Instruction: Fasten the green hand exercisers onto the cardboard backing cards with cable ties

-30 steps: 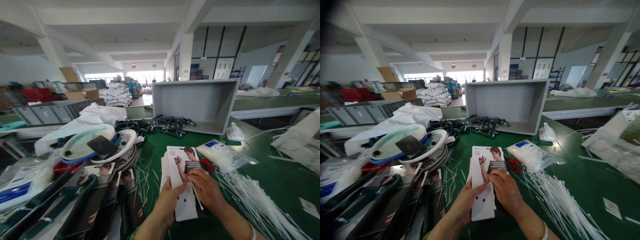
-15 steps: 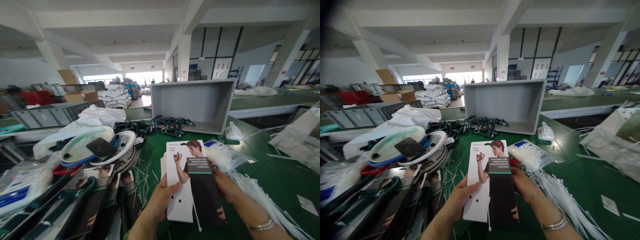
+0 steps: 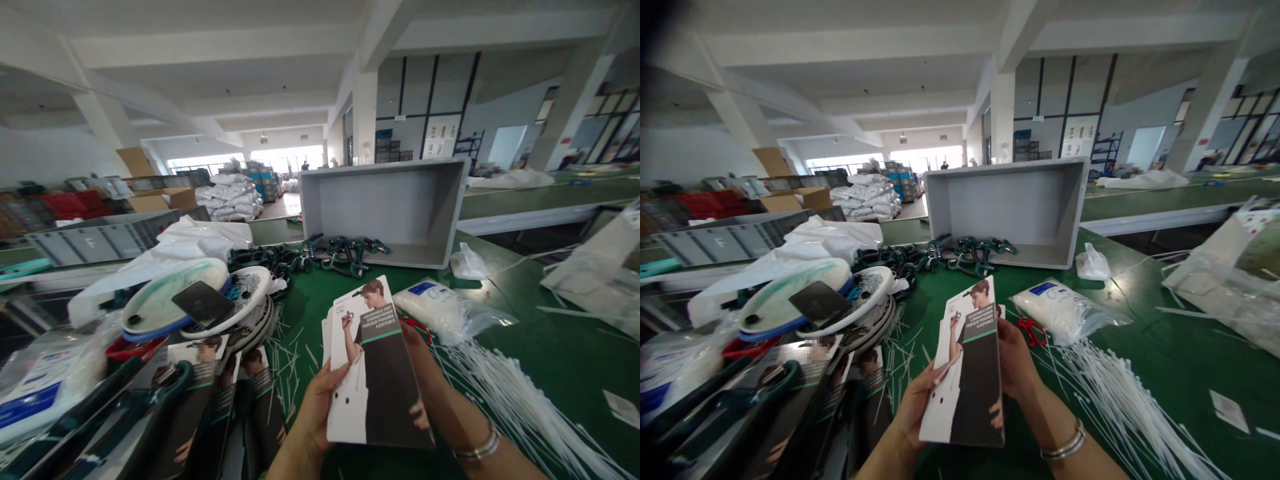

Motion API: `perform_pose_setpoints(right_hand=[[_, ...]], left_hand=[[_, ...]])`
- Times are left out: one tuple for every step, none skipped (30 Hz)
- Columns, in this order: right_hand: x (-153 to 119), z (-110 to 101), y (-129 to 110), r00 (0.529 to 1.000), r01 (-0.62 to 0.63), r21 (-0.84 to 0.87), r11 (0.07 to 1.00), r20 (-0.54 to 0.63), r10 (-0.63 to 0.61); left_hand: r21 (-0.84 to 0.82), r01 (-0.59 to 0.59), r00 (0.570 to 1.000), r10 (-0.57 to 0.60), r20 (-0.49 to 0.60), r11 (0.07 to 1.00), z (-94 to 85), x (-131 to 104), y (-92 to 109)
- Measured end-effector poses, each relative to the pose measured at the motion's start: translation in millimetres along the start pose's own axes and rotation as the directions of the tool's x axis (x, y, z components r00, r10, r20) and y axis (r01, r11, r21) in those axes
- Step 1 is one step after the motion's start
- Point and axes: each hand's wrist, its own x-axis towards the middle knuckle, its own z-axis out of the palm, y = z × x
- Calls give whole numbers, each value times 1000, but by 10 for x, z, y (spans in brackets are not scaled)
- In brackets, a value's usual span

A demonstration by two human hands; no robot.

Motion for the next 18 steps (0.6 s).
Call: perform_pose_setpoints(right_hand=[[19, 17, 5, 1000, 25, -67, 997, 4, -24], [21, 26, 5, 998, 55, -156, 986, 21, -52], [12, 30, -3, 995, 91, -260, 961, 53, -80], [-6, 32, -22, 989, 134, -366, 921, 100, -104], [-28, 35, -52, 980, 183, -466, 866, 152, -126], [-51, 41, -89, 968, 237, -553, 799, 205, -145], [-71, 51, -132, 953, 291, -625, 725, 258, -160], [-86, 64, -174, 935, 344, -679, 649, 311, -170], [-95, 79, -212, 916, 392, -716, 577, 360, -174], [-97, 95, -242, 898, 433, -739, 516, 403, -177], [-95, 109, -261, 881, 468, -751, 466, 436, -181], [-89, 122, -270, 867, 495, -755, 429, 459, -192], [-81, 133, -270, 857, 514, -758, 401, 472, -206], [-74, 143, -264, 850, 527, -760, 380, 478, -221], [-68, 151, -256, 845, 535, -763, 361, 482, -233], [-64, 159, -249, 840, 543, -767, 343, 488, -237], [-63, 167, -246, 837, 547, -771, 327, 496, -232], [-64, 173, -246, 834, 552, -773, 311, 507, -219]], left_hand=[[-31, -3, 1000, 3, 12, 1000, -5, 4, -14], [-60, 2, 1000, 0, 31, 998, -7, 7, -26], [-90, 19, 998, -14, 60, 996, -6, 8, -35], [-119, 45, 995, -34, 94, 992, -5, 9, -42], [-146, 77, 990, -58, 129, 986, -6, 10, -47], [-166, 103, 985, -78, 155, 981, -12, 12, -52], [-183, 117, 981, -85, 172, 976, -24, 16, -56], [-198, 114, 981, -79, 178, 974, -43, 20, -61], [-212, 99, 983, -63, 173, 972, -65, 25, -66], [-226, 79, 987, -44, 156, 971, -90, 29, -71], [-244, 58, 991, -27, 130, 968, -114, 32, -75], [-268, 39, 995, -14, 95, 963, -134, 34, -79], [-298, 22, 998, -5, 57, 954, -150, 34, -81], [-330, 4, 1000, 2, 18, 944, -161, 33, -82], [-364, -18, 1000, 13, -14, 931, -169, 31, -83], [-391, -40, 999, 26, -41, 920, -174, 29, -84], [-407, -56, 998, 34, -60, 912, -179, 27, -86], [-410, -65, 997, 39, -72, 910, -186, 25, -88]])
